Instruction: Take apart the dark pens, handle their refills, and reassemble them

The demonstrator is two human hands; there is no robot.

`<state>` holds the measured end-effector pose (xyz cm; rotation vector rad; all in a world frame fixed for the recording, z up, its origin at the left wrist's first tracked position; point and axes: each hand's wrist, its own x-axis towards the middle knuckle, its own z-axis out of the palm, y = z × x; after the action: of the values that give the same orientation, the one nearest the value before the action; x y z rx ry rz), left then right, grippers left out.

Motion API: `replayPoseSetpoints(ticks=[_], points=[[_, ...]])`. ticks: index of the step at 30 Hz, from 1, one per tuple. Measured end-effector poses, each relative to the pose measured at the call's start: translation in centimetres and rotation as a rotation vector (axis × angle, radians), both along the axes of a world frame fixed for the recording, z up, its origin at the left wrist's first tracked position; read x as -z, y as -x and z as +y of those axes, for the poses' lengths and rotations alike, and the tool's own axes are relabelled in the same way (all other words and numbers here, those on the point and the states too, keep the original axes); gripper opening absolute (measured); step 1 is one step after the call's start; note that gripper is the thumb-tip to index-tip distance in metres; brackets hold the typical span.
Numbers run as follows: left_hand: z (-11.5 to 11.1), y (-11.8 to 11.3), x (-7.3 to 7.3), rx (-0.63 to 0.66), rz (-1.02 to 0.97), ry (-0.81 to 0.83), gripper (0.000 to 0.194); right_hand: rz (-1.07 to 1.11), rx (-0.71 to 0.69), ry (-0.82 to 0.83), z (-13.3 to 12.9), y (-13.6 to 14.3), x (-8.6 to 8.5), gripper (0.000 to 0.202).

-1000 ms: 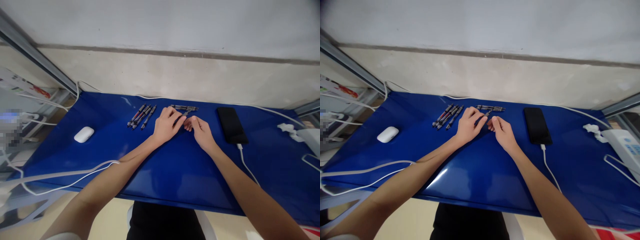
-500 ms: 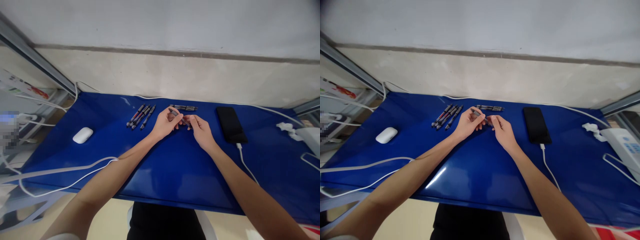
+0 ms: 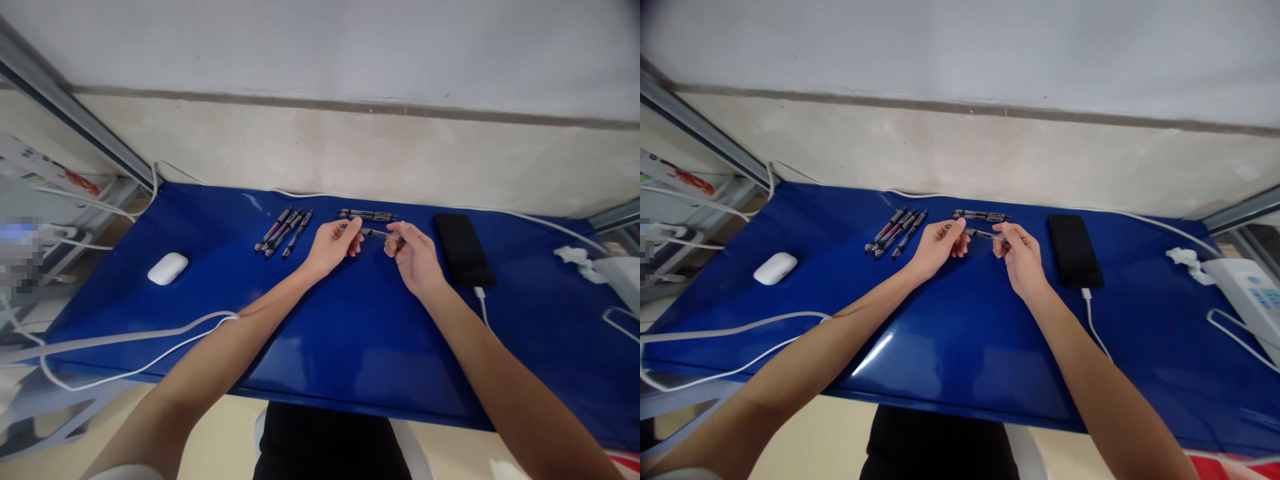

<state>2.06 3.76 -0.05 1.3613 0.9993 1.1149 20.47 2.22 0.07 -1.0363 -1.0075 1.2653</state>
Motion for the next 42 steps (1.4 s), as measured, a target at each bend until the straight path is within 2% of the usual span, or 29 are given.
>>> replayPoseSetpoints(ticks=[3,7,11,14,19,29,38,42], points=[[-0.41,0.04,-0.18,0.029,0.158,-0.102,0.053,0.022,-0.006,0.01,0.32,-0.22,0.1,0.036],[-0.79,-0.05,-0.22,0.039,0.466,-0.278,0.05,-0.033,-0.001,0.017,0.42,-0.41,0.05,0.058],[-0.84,-0.2,-0.24,0.097,0.603,-0.346,0.05,-0.098,-0.012,-0.027,0.39,-0.47,-0.1,0.065],[-0.72,-0.14,-0.45,0.18,0.618,-0.332,0.053,-0.115,-0.046,-0.051,0.35,-0.48,-0.22,0.067],[-0.5,0.01,-0.6,0.288,0.57,-0.309,0.058,0.006,-0.106,-0.017,0.1,-0.57,-0.22,0.065],[-0.56,-0.2,-0.44,0.299,0.671,-0.4,0.056,0.049,-0.175,0.016,-0.07,-0.85,-0.11,0.067],[-0.55,-0.18,-0.47,0.31,0.68,-0.4,0.057,0.381,-0.277,0.087,-0.07,-0.65,-0.28,0.06],[-0.57,-0.21,-0.34,0.304,0.681,-0.42,0.053,0.429,-0.285,0.102,-0.03,-0.65,-0.22,0.061]])
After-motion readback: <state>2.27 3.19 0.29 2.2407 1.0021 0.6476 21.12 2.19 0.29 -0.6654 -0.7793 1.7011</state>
